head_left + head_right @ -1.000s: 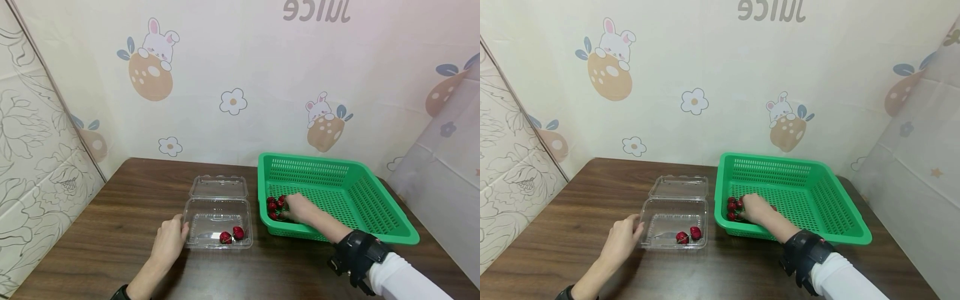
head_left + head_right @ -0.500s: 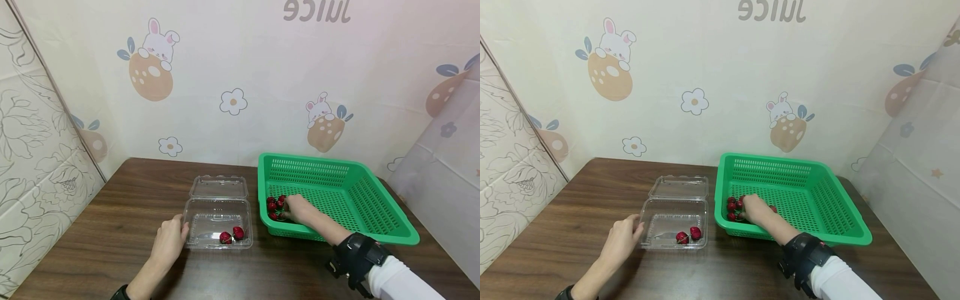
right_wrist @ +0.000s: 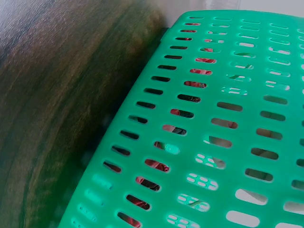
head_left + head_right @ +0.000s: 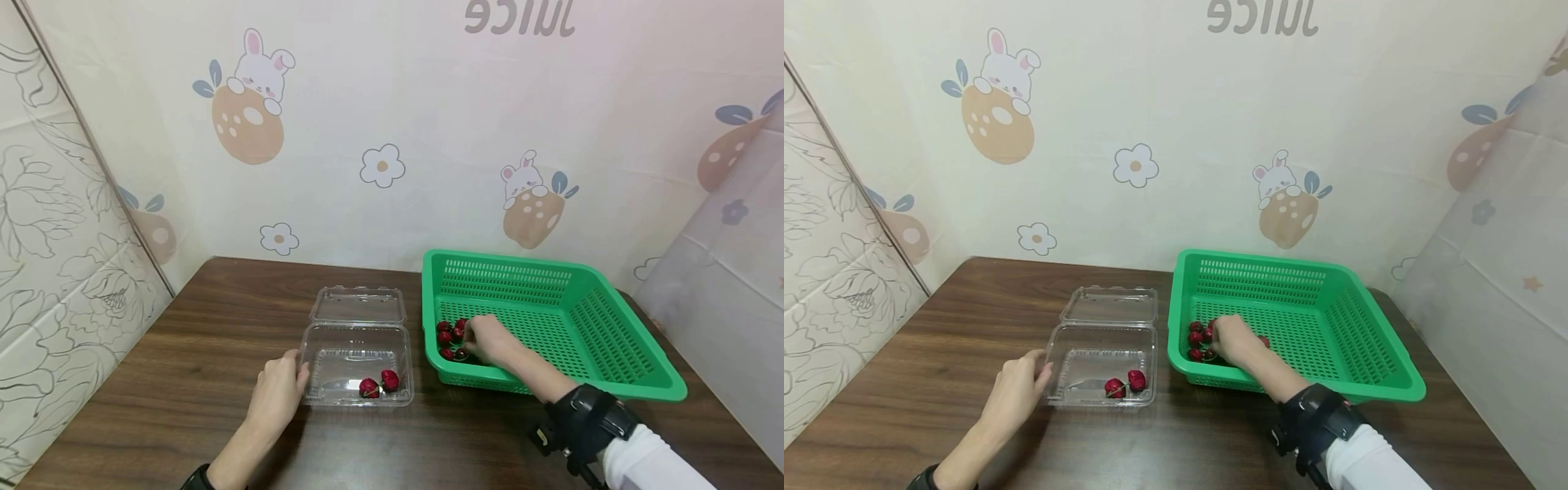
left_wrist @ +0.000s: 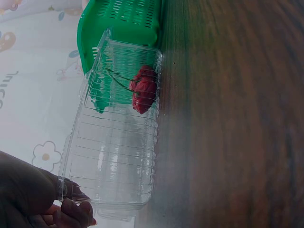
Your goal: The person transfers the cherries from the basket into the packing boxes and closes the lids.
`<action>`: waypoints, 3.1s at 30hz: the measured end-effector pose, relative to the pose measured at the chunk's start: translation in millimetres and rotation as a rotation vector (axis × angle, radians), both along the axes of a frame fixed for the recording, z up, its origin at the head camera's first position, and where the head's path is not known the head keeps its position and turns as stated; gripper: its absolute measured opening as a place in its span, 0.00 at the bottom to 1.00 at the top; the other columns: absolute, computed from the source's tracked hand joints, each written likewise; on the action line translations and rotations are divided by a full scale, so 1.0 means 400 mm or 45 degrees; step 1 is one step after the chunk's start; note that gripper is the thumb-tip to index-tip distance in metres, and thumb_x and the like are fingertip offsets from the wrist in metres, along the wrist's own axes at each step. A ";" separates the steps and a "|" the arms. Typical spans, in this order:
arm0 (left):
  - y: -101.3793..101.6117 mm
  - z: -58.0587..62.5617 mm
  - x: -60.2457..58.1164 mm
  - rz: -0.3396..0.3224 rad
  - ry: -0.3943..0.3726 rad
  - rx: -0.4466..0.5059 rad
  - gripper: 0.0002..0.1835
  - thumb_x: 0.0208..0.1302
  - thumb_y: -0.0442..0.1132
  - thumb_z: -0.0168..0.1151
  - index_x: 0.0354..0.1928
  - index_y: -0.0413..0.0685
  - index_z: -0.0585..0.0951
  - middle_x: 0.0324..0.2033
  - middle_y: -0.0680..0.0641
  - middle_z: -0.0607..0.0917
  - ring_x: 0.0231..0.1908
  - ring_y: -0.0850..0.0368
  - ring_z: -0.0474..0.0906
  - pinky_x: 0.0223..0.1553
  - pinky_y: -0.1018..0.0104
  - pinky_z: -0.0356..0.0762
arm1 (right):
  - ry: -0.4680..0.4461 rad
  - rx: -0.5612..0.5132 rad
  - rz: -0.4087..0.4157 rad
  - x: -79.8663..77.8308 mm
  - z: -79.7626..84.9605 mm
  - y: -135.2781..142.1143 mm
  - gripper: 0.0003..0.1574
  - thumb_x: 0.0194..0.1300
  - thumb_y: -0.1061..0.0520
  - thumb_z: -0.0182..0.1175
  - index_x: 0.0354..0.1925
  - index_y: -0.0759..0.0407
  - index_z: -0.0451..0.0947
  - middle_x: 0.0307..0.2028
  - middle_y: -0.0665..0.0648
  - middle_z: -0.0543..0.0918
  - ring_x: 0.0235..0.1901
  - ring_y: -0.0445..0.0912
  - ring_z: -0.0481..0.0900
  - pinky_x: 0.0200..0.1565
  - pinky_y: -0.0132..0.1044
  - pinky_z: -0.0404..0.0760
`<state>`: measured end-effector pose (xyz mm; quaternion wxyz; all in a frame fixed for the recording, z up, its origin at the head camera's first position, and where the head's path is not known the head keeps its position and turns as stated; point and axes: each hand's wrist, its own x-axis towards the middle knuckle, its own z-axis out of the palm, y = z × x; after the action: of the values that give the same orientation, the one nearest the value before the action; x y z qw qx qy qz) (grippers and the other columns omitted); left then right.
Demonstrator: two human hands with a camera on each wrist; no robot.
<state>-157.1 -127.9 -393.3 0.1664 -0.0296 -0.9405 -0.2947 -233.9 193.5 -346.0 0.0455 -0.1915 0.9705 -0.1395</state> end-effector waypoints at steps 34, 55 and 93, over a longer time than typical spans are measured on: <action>0.000 -0.003 0.003 -0.016 0.033 0.000 0.12 0.55 0.28 0.56 0.39 0.23 0.74 0.14 0.46 0.75 0.10 0.62 0.64 0.08 0.73 0.60 | 0.098 -0.300 -0.106 0.041 0.075 0.035 0.05 0.58 0.64 0.56 0.28 0.62 0.77 0.19 0.51 0.76 0.15 0.41 0.72 0.22 0.35 0.70; 0.000 -0.002 0.002 -0.021 0.034 0.006 0.11 0.55 0.28 0.56 0.38 0.24 0.75 0.13 0.47 0.74 0.10 0.62 0.64 0.08 0.73 0.60 | 0.287 -0.483 -0.111 0.099 0.147 -0.013 0.03 0.57 0.61 0.58 0.30 0.60 0.78 0.21 0.49 0.79 0.18 0.38 0.74 0.25 0.35 0.73; 0.001 -0.006 -0.004 0.022 0.038 -0.002 0.08 0.54 0.29 0.57 0.35 0.29 0.76 0.15 0.45 0.75 0.13 0.58 0.67 0.10 0.67 0.63 | 0.202 -0.690 0.148 0.124 0.079 -0.267 0.02 0.54 0.60 0.62 0.26 0.57 0.78 0.20 0.47 0.77 0.17 0.36 0.71 0.23 0.29 0.72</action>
<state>-158.5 -127.4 -395.8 0.1827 -0.0261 -0.9384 -0.2922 -184.2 86.7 -314.3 -0.0756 -0.2622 0.8857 -0.3756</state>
